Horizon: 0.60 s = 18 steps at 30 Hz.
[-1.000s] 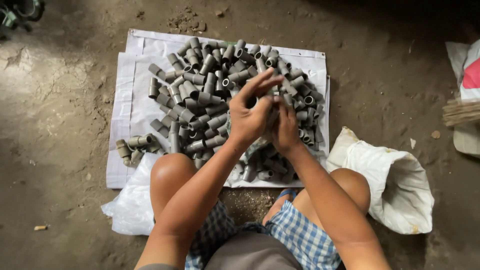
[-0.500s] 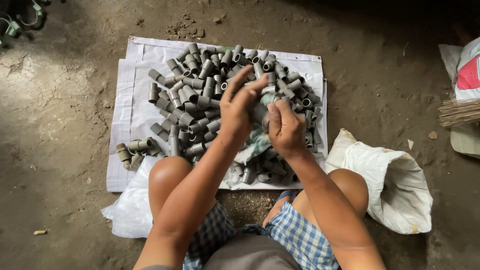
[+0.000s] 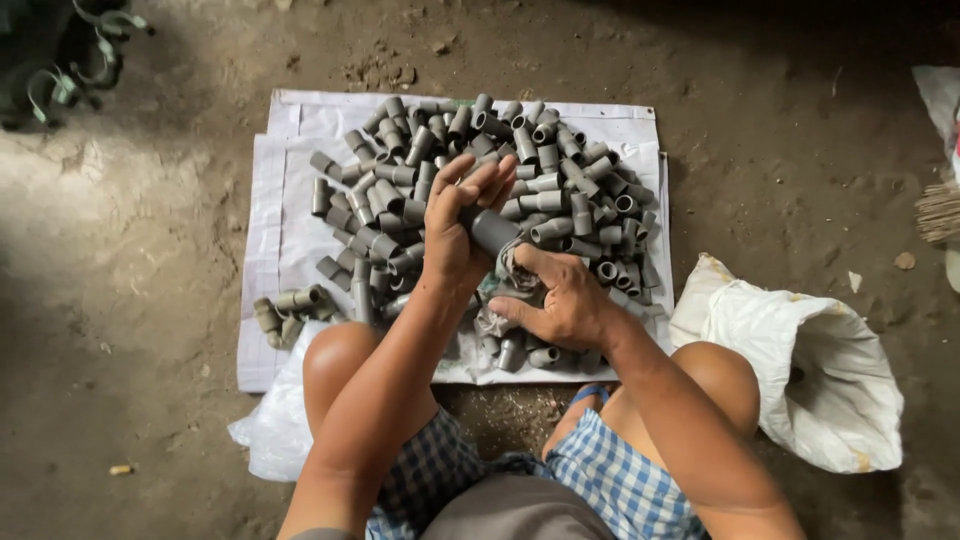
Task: The person sits on the floor and wipes small gray cylindrical metal parts with a cloth, handling them one at a time. The person places some cleaned parts into a white sack beside them.
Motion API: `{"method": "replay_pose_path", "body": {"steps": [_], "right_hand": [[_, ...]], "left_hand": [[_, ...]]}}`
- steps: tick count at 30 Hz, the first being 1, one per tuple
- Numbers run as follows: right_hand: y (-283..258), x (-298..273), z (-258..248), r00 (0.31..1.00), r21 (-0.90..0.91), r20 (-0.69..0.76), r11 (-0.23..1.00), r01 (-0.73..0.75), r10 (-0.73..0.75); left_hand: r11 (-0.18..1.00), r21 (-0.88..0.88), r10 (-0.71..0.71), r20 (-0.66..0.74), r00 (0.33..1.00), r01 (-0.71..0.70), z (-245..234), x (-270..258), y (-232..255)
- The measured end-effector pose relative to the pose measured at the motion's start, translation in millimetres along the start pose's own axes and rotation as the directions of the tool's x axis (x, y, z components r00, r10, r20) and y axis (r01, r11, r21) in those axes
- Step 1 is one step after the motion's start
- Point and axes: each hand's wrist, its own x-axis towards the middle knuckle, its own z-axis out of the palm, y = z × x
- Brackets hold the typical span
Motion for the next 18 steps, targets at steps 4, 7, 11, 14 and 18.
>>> {"method": "replay_pose_path", "body": {"steps": [4, 7, 11, 14, 18], "right_hand": [[24.0, -15.4, 28.4, 0.988, 0.529, 0.017, 0.837, -0.141, 0.155], [-2.5, 1.0, 20.3, 0.9, 0.896, -0.131, 0.439, -0.072, 0.415], [-0.7, 13.1, -10.4, 0.896, 0.686, -0.268, 0.723, -0.08, 0.354], [-2.5, 14.1, -37.5, 0.904, 0.202, -0.395, 0.976, -0.086, 0.161], [8.8, 8.7, -44.6, 0.907, -0.289, -0.416, 0.955, -0.066, -0.063]], "left_hand": [[0.999, 0.032, 0.019, 0.015, 1.0, -0.02, 15.0, -8.7, 3.6], [0.992, 0.105, 0.054, 0.177, 0.983, -0.074, 26.8, -16.8, 5.1], [0.891, 0.392, 0.085, 0.354, 0.932, -0.23, 44.7, -28.6, 3.7], [0.642, 0.714, -0.048, 0.402, 0.914, -0.28, 28.1, -25.9, 0.8], [0.469, 0.883, -0.377, 0.177, 0.909, 0.023, -19.4, -7.4, -21.0]]}}
